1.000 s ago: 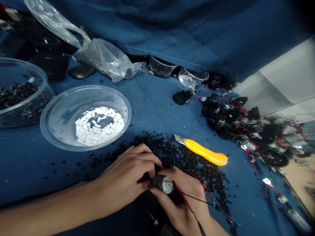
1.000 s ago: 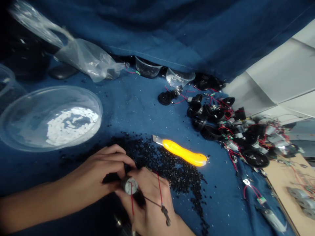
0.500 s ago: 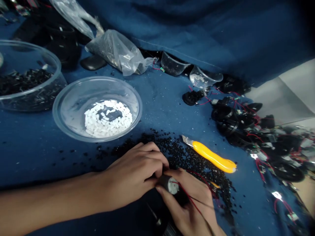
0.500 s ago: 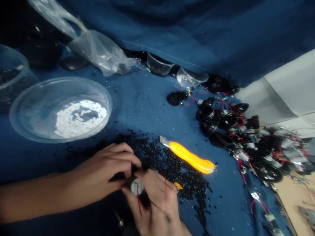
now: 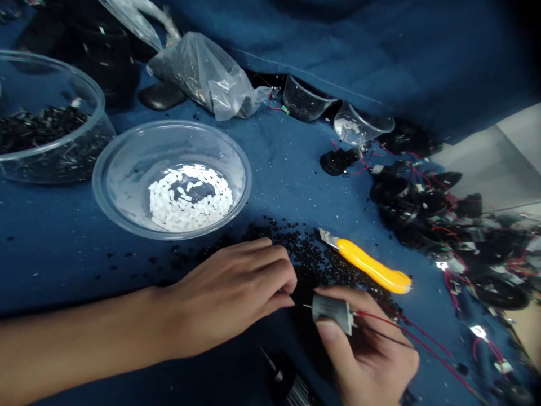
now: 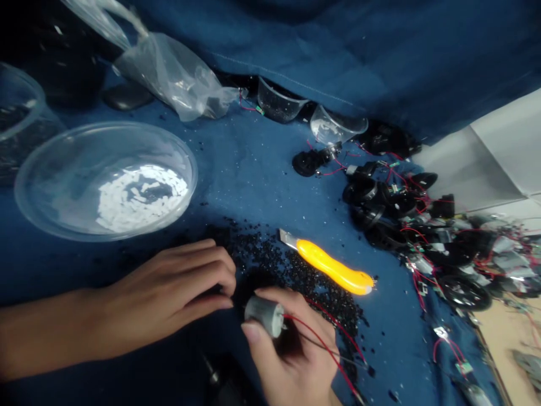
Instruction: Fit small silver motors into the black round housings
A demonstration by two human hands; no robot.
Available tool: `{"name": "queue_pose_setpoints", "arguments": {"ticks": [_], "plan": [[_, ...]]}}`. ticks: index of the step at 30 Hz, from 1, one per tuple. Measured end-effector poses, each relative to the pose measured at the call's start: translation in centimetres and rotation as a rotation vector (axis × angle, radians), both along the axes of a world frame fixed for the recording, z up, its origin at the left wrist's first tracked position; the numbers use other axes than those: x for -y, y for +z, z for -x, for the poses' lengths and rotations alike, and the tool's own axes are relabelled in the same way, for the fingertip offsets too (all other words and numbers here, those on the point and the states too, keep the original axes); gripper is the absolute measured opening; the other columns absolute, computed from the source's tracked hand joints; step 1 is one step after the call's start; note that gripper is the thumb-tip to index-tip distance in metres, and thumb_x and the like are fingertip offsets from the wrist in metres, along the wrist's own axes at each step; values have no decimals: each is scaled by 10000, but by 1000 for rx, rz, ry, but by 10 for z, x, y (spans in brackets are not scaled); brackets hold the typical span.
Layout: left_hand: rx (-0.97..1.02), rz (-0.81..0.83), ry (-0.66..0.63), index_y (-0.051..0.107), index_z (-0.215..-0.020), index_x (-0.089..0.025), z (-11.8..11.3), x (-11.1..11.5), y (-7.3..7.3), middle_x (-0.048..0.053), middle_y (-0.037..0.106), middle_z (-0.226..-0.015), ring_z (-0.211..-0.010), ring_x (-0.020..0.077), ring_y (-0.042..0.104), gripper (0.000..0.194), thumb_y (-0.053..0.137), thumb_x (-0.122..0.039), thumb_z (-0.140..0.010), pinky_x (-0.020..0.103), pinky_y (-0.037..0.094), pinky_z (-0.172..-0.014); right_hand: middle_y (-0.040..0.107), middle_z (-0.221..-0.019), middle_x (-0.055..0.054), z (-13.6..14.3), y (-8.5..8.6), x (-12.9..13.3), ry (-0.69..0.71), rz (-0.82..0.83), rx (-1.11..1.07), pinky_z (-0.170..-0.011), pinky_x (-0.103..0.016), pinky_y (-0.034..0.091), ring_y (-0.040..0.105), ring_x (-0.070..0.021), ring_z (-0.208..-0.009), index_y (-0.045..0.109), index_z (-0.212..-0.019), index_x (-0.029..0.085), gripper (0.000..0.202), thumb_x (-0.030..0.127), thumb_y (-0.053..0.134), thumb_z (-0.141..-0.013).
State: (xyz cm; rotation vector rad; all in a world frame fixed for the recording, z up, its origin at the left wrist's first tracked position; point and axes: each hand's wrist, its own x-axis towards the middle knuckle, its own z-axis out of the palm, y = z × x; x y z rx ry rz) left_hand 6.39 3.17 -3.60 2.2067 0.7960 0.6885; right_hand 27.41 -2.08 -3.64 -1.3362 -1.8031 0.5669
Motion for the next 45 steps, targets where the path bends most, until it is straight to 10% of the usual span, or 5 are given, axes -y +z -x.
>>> {"name": "queue_pose_setpoints", "arguments": {"ticks": [10,20,26,35,45], "plan": [[-166,-230,-158,526,-863,-162,1,11,2,11,570,-806,-724,174,500,120,479,-100,-955,312,357,-640,691,-867,7,-6,-1,1,64,238,105,-615,-225,530,674,-115,-664,591,-1101,247,180,249,583,-921],[-213,228,-320,597,-834,-175,2,16,15,-11,671,-833,-811,154,644,81,652,-127,-870,254,456,-747,678,-680,23,-3,1,0,-13,30,-318,-571,-227,534,650,-114,-560,592,-1121,196,187,219,528,-947],[-216,353,-410,609,-788,-221,4,27,17,-44,694,-827,-810,150,669,118,686,-140,-825,229,469,-738,726,-855,12,-3,-2,5,93,193,38,-649,-246,544,699,-137,-707,586,-1142,261,246,243,622,-899],[67,282,52,631,-905,-230,3,13,-1,-83,652,-807,-715,51,612,81,624,-149,-898,151,415,-669,647,-698,37,-1,0,3,61,26,-104,-503,-202,483,599,-92,-530,614,-1074,225,206,234,587,-869],[132,213,96,605,-1021,-246,2,15,-3,-102,728,-928,-854,60,691,158,635,-150,-898,147,469,-786,628,-646,53,2,3,-1,160,187,-94,-474,-209,453,575,-97,-498,602,-1012,256,171,208,587,-848]]}}
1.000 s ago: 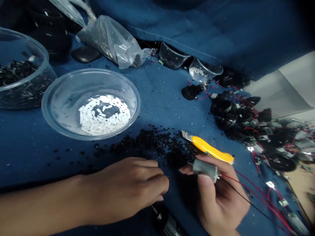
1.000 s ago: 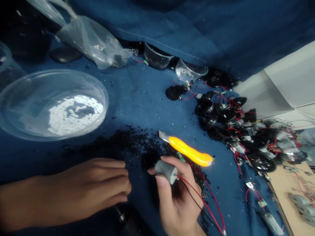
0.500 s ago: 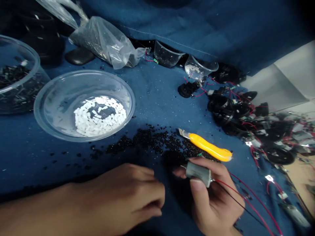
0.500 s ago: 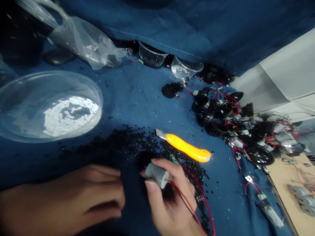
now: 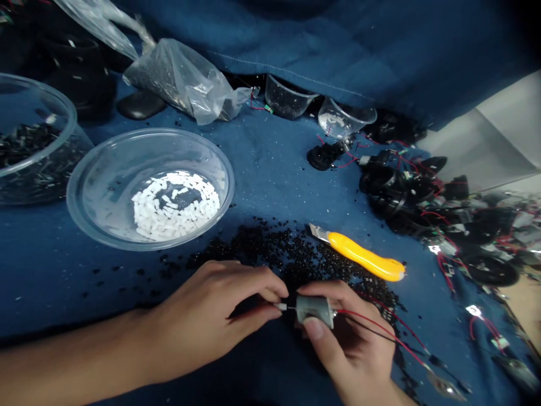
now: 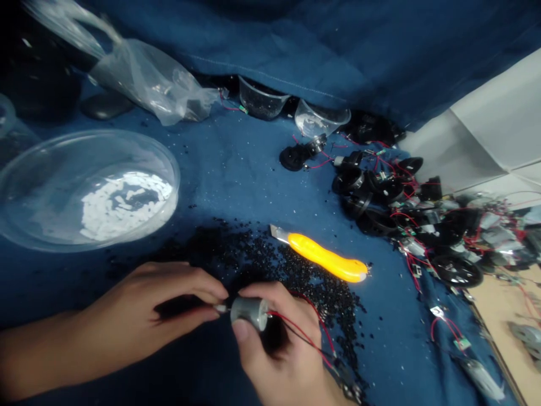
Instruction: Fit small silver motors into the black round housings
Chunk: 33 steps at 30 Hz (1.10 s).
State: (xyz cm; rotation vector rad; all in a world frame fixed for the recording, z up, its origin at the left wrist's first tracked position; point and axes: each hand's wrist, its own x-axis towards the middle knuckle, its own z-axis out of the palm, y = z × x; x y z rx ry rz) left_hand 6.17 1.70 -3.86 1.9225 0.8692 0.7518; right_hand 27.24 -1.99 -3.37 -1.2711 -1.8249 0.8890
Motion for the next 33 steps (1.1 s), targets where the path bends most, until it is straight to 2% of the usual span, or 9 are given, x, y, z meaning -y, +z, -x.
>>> {"name": "queue_pose_setpoints", "arguments": {"ticks": [6,13,19,23,28,33], "plan": [[-9,-11,-20,612,-1012,-249,0,-1,2,-104,732,-911,-830,59,691,159,635,-141,-897,150,463,-776,627,-654,54,-2,-3,2,3,13,-9,-480,-221,449,571,-106,-504,597,-1028,269,197,219,599,-837],[-36,50,-71,613,-1027,-259,0,-2,1,-105,737,-937,-838,64,685,165,624,-148,-905,164,446,-779,641,-671,56,-1,-1,0,1,-26,75,-503,-212,458,587,-97,-525,600,-1005,266,184,231,621,-825],[-67,32,-111,639,-910,-226,0,0,-3,-64,674,-798,-731,88,619,87,598,-150,-918,203,414,-693,629,-628,61,3,1,-2,45,-104,112,-448,-190,447,557,-86,-463,596,-972,250,202,229,642,-776],[-35,25,-153,633,-830,-184,-1,-2,-4,-38,668,-847,-787,99,588,126,585,-104,-914,208,411,-724,654,-625,70,8,2,-4,94,-158,145,-450,-172,471,594,-86,-457,569,-976,248,228,228,647,-763],[-138,-5,-144,593,-694,-174,0,-4,-2,-41,565,-822,-780,100,528,197,630,-51,-844,207,367,-658,619,-586,88,9,2,-2,129,-94,222,-441,-188,454,561,-86,-440,563,-952,248,205,257,678,-782],[-214,17,-210,599,-702,-170,1,-6,-3,-42,557,-754,-713,94,531,186,614,-75,-860,222,356,-631,627,-630,87,5,3,1,187,-21,235,-483,-192,458,566,-78,-475,569,-951,240,234,268,724,-779]]}}
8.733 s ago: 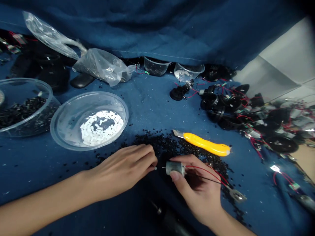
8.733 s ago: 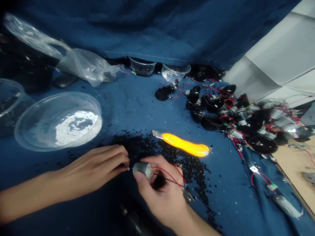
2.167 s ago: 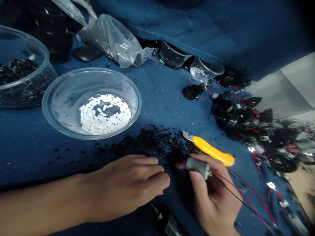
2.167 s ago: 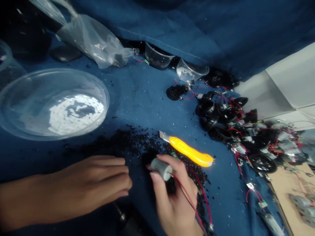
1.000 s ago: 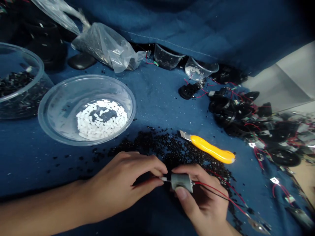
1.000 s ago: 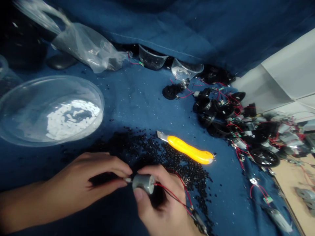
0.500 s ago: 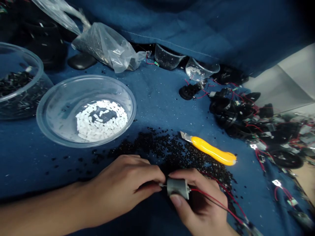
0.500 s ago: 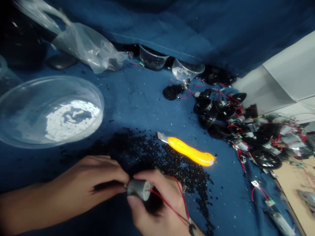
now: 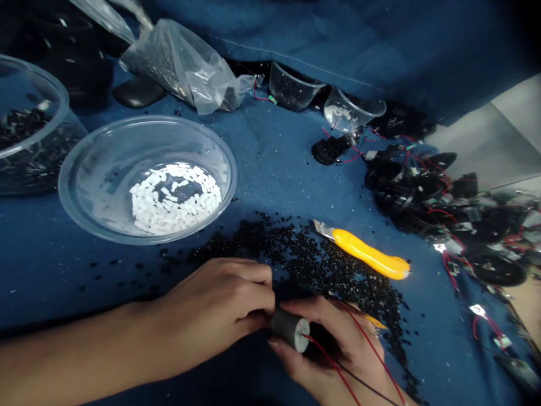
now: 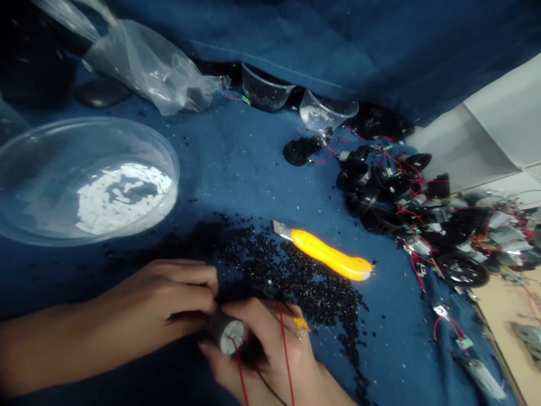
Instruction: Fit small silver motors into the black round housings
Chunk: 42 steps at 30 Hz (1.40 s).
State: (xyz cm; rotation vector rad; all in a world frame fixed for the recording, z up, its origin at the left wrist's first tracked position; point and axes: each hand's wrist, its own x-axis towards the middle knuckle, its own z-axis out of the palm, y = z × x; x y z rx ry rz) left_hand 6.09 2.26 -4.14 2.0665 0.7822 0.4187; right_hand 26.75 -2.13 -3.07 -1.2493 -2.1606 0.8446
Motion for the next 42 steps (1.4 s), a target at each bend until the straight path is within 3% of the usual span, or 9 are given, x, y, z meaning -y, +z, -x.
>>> {"name": "queue_pose_setpoints", "arguments": {"ticks": [10,19,32,42], "plan": [[-14,10,-25,663,-775,-183,3,-4,3,-31,616,-766,-709,96,582,149,607,-76,-862,206,397,-627,643,-639,73,3,-1,-2,26,-16,-27,-480,-200,467,582,-87,-481,574,-957,230,208,248,703,-795],[57,92,29,634,-769,-177,1,-1,5,-42,623,-743,-704,85,581,158,607,-46,-852,190,384,-632,644,-687,79,1,-1,2,5,-38,7,-547,-216,492,591,-87,-525,557,-991,243,288,254,740,-769],[-53,-6,-11,561,-762,-172,1,0,2,-33,560,-781,-742,112,524,150,587,-74,-872,238,338,-630,626,-674,93,2,0,-1,23,-43,-8,-553,-183,488,578,-68,-516,546,-975,241,291,212,738,-757],[15,-29,-21,572,-743,-167,2,-4,-2,-37,565,-750,-722,102,522,164,604,-33,-832,232,338,-627,650,-706,65,4,-2,-3,31,-159,-74,-551,-210,460,595,-82,-563,592,-972,197,262,175,718,-743]]}}
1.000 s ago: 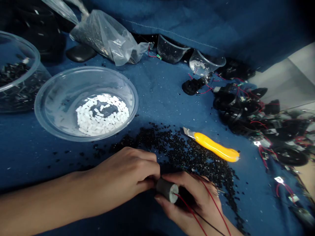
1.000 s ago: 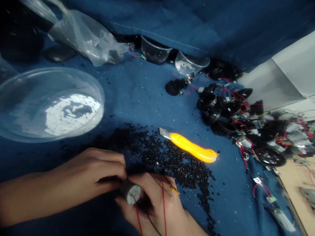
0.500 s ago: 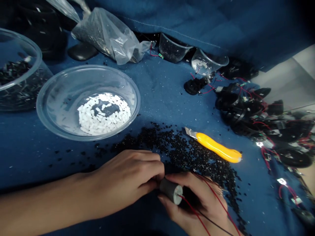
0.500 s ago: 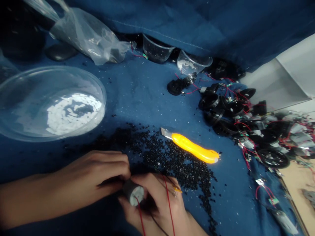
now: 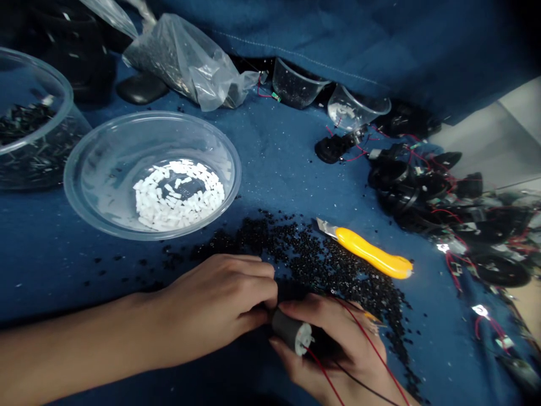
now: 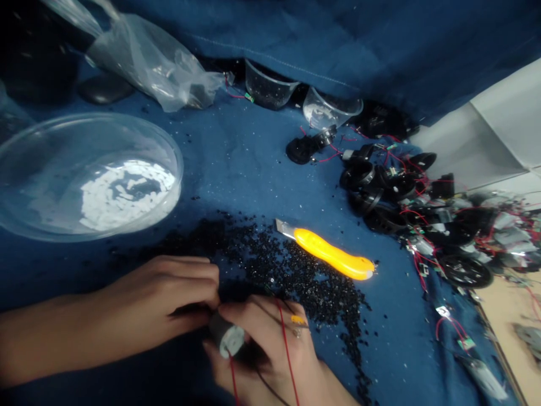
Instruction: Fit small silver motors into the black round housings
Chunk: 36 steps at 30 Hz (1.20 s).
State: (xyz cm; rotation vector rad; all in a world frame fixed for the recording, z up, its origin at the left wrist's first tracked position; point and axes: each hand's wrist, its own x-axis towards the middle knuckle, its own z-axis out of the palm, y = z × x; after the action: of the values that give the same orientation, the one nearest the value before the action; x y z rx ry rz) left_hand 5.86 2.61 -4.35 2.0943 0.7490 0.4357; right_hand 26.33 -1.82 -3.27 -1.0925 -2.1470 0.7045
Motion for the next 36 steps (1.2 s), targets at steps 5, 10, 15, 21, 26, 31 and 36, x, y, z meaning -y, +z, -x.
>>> {"name": "queue_pose_setpoints", "arguments": {"ticks": [5,10,15,21,26,31,36], "plan": [[22,17,8,533,-716,-167,1,1,-1,-48,557,-751,-728,88,523,197,614,-17,-815,215,339,-638,617,-703,46,-5,1,-1,74,16,47,-523,-247,429,574,-103,-561,590,-1047,192,281,190,706,-792],[64,17,20,540,-716,-168,1,1,-1,-53,560,-741,-724,80,525,205,632,-6,-802,198,345,-645,633,-765,31,-11,1,1,116,32,106,-584,-265,452,598,-116,-608,576,-1127,205,337,243,716,-823],[55,5,30,542,-698,-161,0,-1,0,-52,563,-726,-706,77,525,221,645,23,-766,196,339,-624,611,-744,31,-10,1,1,116,37,81,-580,-251,455,584,-117,-617,569,-1119,198,311,220,699,-837],[46,-12,40,540,-699,-161,0,1,0,-52,551,-718,-696,82,516,218,645,17,-767,206,332,-615,665,-782,26,-3,5,-2,74,42,49,-622,-220,492,616,-102,-647,574,-1054,182,221,269,672,-876],[54,8,21,535,-704,-164,1,1,-2,-55,542,-722,-697,84,505,221,648,9,-783,215,327,-623,664,-780,19,-1,3,1,62,44,55,-638,-226,500,627,-107,-660,579,-1050,170,203,275,653,-892],[71,12,3,542,-719,-167,3,1,-3,-58,536,-722,-688,82,488,212,654,-8,-803,217,323,-621,664,-891,10,-5,5,9,85,118,145,-704,-264,521,647,-135,-750,542,-1178,215,342,245,682,-867],[73,10,3,544,-708,-164,1,0,-2,-56,530,-710,-685,82,486,218,647,8,-796,215,322,-615,693,-993,-32,-7,17,10,100,127,286,-743,-286,549,682,-178,-850,531,-1231,214,369,258,648,-884]]}}
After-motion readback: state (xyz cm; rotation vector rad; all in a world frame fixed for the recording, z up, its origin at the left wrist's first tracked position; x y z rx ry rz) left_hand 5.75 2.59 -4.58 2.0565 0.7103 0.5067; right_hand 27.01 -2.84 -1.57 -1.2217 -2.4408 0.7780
